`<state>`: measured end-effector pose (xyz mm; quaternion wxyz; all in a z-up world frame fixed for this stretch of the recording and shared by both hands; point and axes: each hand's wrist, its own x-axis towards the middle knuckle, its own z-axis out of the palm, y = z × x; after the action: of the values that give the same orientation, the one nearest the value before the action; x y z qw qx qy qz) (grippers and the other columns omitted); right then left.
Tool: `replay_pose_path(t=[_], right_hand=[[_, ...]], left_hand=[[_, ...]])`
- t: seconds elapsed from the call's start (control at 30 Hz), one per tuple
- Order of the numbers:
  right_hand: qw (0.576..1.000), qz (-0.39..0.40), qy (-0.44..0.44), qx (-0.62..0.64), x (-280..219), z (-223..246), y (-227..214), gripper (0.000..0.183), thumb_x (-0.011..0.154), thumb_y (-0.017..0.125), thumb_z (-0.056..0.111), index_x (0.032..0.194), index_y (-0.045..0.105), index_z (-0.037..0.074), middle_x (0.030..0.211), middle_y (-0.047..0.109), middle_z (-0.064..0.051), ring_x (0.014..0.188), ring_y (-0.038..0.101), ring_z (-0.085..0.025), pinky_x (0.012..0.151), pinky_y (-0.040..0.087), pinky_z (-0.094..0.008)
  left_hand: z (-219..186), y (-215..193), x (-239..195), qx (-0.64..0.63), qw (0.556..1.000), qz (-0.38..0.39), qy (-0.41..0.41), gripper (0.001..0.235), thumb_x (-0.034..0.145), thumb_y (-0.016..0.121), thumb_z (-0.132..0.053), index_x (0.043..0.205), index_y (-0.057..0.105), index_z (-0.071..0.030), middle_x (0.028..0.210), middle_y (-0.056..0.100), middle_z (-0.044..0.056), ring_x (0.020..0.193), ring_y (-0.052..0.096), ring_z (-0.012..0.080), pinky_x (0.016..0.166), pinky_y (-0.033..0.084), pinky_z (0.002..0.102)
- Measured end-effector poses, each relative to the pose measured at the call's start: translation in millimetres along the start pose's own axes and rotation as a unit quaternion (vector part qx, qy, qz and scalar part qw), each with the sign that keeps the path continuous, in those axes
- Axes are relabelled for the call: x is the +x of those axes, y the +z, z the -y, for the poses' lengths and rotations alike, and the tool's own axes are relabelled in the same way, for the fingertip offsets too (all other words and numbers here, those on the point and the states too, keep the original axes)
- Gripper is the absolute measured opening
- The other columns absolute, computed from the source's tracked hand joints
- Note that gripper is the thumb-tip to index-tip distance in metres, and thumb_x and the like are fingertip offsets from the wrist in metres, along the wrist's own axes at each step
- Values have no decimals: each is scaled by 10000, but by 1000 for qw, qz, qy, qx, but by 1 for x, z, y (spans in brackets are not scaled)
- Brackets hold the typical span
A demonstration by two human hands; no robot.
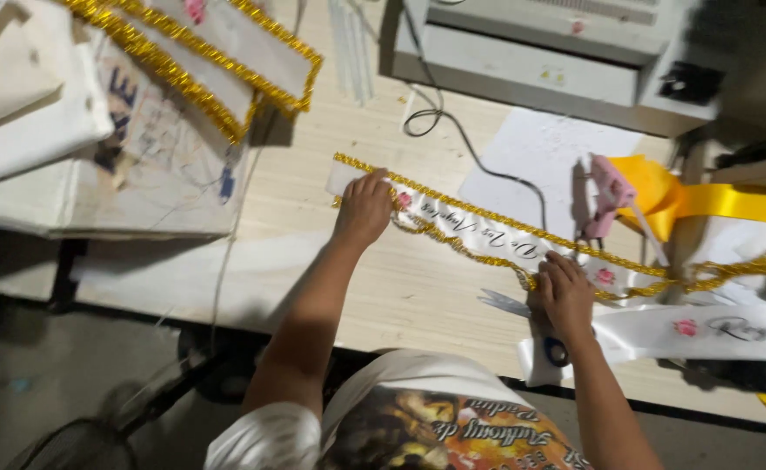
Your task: The person decorates a white sash with gold glitter trim. They use a hot glue gun to apply adhesive to the sash and press the trim onto it. They also use scissors to cut the trim to the desired length.
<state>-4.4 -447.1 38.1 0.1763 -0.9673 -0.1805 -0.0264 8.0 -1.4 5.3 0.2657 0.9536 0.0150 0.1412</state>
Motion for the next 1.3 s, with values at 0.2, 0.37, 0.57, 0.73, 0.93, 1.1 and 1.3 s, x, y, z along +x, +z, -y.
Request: replay_pose_path(t=[0.2, 0.37, 0.57, 0.73, 0.93, 1.1, 1.3], right_hand=[[996, -37, 24, 71, -1, -27, -9, 202, 958, 672, 112, 1123, 717, 4, 1299, 646, -199, 1186, 619, -384, 1025, 507, -459], [998, -48, 12, 34, 2, -22, -5, 228, 899, 724, 106, 1106, 731, 10, 1251, 650, -212, 1150, 593, -410, 991, 500, -469], [999, -47, 11, 22, -3, -28, -1, 267, 910, 741, 111, 1156, 705, 10, 1263, 634, -222, 1198, 562, -419, 1035, 472, -480], [995, -57, 21, 83, -11, -17, -14, 384, 933, 744, 147, 1266, 631, -6, 1318, 577, -247, 1247, 539, -419, 1059, 456, -481], [997, -41, -52, -34, -26, -21, -23, 365, 835, 792, 134, 1165, 681, 24, 1304, 612, -192, 1241, 546, -390, 1049, 454, -502], [996, -68, -42, -29, -39, -60, -22, 289, 860, 750, 49, 1142, 691, 45, 1265, 656, -172, 1177, 606, -387, 1012, 488, -477], [995, -57, 61, -47, -69, -109, -46, 116, 1083, 694, 135, 1178, 673, 72, 933, 695, -159, 818, 673, -348, 771, 533, -467]], left_hand=[[-14, -1, 0, -21, 999, 24, 29, 173, 898, 645, -61, 1052, 719, -30, 1382, 544, 209, 1180, 582, 398, 1025, 468, 504], [-19, -22, 1, -110, 993, 25, -16, 175, 911, 679, -60, 1080, 722, -66, 1408, 515, 151, 1220, 607, 333, 1052, 469, 488], [-1, -41, 2, -209, 972, -36, -104, 202, 945, 678, -91, 1136, 735, -125, 1448, 410, 163, 1202, 599, 251, 964, 550, 364], [14, -56, -37, -190, 972, -62, -121, 204, 954, 693, -94, 1145, 748, -136, 1326, 526, 129, 1035, 655, 214, 785, 643, 317], [2, -81, -87, -182, 974, -4, -137, 173, 957, 711, -117, 1129, 727, -110, 1090, 714, 69, 847, 697, 204, 722, 566, 320], [-1, -105, -94, -160, 959, 8, -234, 202, 954, 703, -129, 1152, 738, -134, 998, 732, 54, 765, 697, 182, 685, 554, 300], [77, -19, -109, -369, 873, -78, -309, 164, 1011, 669, -144, 1131, 733, -53, 880, 739, 10, 775, 661, 66, 701, 541, 222]])
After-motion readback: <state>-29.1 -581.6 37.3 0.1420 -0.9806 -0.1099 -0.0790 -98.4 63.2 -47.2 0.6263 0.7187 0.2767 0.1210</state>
